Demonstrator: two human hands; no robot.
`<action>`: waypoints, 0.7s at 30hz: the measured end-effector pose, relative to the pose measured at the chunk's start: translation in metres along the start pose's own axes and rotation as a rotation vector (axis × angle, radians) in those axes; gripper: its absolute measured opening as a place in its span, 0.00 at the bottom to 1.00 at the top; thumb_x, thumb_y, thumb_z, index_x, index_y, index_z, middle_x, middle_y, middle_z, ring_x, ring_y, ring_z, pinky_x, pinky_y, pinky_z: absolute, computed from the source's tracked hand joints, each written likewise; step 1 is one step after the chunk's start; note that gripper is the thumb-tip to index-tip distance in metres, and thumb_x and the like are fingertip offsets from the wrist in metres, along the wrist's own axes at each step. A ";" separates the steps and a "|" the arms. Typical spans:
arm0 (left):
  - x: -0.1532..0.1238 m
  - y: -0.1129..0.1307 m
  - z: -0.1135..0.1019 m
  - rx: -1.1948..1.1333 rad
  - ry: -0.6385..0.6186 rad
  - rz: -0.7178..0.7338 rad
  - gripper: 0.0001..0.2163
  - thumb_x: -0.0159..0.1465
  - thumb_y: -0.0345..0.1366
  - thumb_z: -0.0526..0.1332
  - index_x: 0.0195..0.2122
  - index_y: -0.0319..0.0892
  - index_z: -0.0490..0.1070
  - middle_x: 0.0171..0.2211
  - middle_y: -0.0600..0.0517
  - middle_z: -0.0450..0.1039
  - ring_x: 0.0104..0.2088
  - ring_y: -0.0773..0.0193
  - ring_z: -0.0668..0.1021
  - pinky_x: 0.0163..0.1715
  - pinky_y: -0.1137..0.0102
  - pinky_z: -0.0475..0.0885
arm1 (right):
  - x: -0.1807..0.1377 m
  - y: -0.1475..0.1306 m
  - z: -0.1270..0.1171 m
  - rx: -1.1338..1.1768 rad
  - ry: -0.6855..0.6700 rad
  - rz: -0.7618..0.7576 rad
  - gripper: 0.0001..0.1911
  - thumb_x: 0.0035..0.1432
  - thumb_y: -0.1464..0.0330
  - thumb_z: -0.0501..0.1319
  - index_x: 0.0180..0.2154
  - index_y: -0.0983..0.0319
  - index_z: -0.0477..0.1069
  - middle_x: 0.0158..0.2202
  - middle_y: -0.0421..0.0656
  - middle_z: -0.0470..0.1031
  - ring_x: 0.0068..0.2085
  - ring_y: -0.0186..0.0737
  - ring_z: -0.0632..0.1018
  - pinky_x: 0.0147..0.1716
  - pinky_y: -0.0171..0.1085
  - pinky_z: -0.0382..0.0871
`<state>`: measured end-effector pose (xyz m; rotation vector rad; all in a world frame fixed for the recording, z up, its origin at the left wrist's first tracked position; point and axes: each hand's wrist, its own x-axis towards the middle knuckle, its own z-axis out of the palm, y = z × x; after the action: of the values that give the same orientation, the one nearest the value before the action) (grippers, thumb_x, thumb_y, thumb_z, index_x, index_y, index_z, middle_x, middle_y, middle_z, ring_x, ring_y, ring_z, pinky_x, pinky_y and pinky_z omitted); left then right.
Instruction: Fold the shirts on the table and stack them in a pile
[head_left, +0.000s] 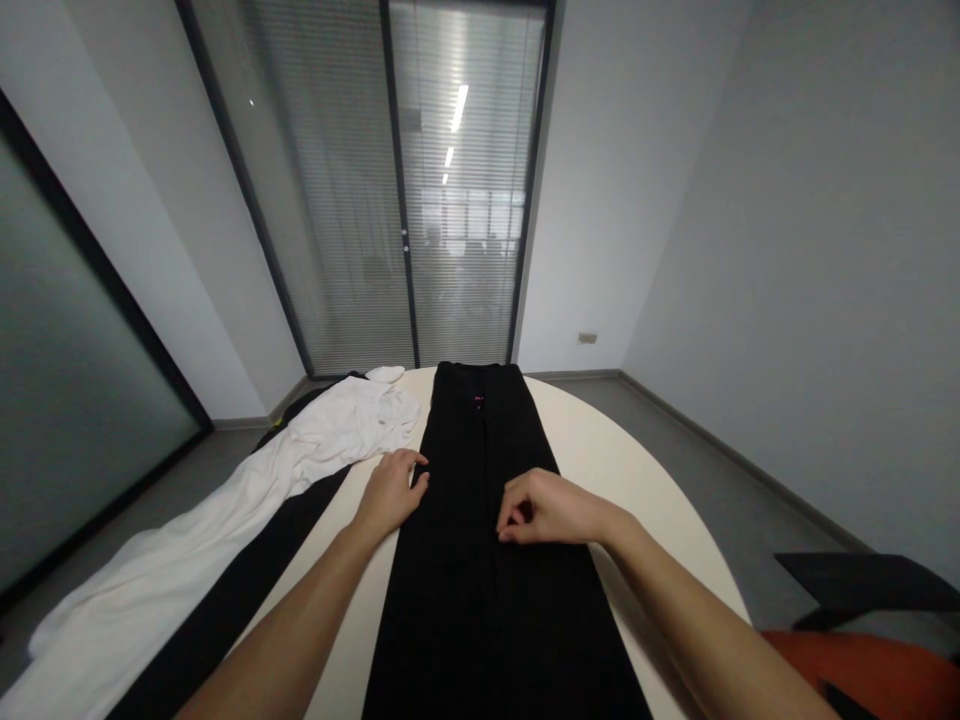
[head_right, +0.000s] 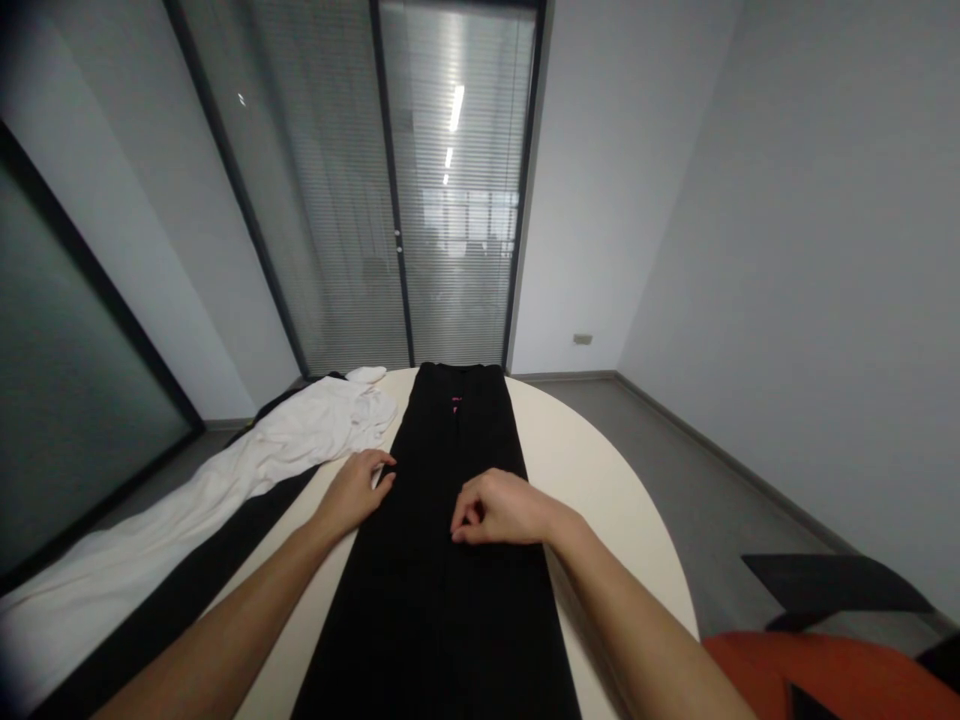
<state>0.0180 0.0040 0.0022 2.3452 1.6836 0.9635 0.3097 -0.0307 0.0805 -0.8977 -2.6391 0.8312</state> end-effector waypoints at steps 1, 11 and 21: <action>0.000 -0.001 -0.001 -0.014 -0.006 0.010 0.07 0.63 0.34 0.59 0.42 0.44 0.73 0.42 0.48 0.76 0.46 0.54 0.75 0.50 0.60 0.70 | 0.003 -0.009 0.007 0.042 -0.078 -0.054 0.10 0.56 0.60 0.67 0.37 0.58 0.82 0.27 0.37 0.73 0.27 0.31 0.73 0.28 0.30 0.62; 0.002 -0.014 0.004 -0.108 -0.022 0.030 0.07 0.63 0.35 0.60 0.42 0.45 0.74 0.43 0.49 0.76 0.45 0.55 0.74 0.50 0.58 0.69 | 0.007 -0.063 0.050 0.140 -0.610 -0.082 0.14 0.45 0.62 0.73 0.36 0.58 0.79 0.28 0.30 0.75 0.28 0.28 0.76 0.28 0.27 0.62; 0.001 -0.013 0.004 -0.084 0.009 0.050 0.07 0.62 0.33 0.60 0.41 0.45 0.75 0.42 0.49 0.76 0.44 0.54 0.75 0.48 0.59 0.70 | -0.001 -0.098 0.064 -0.338 -0.596 -0.110 0.13 0.50 0.64 0.64 0.41 0.54 0.77 0.31 0.36 0.79 0.29 0.39 0.77 0.22 0.34 0.54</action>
<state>0.0101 0.0113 -0.0059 2.3427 1.5628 1.0332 0.2383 -0.1233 0.0861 -0.6308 -3.3907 0.7203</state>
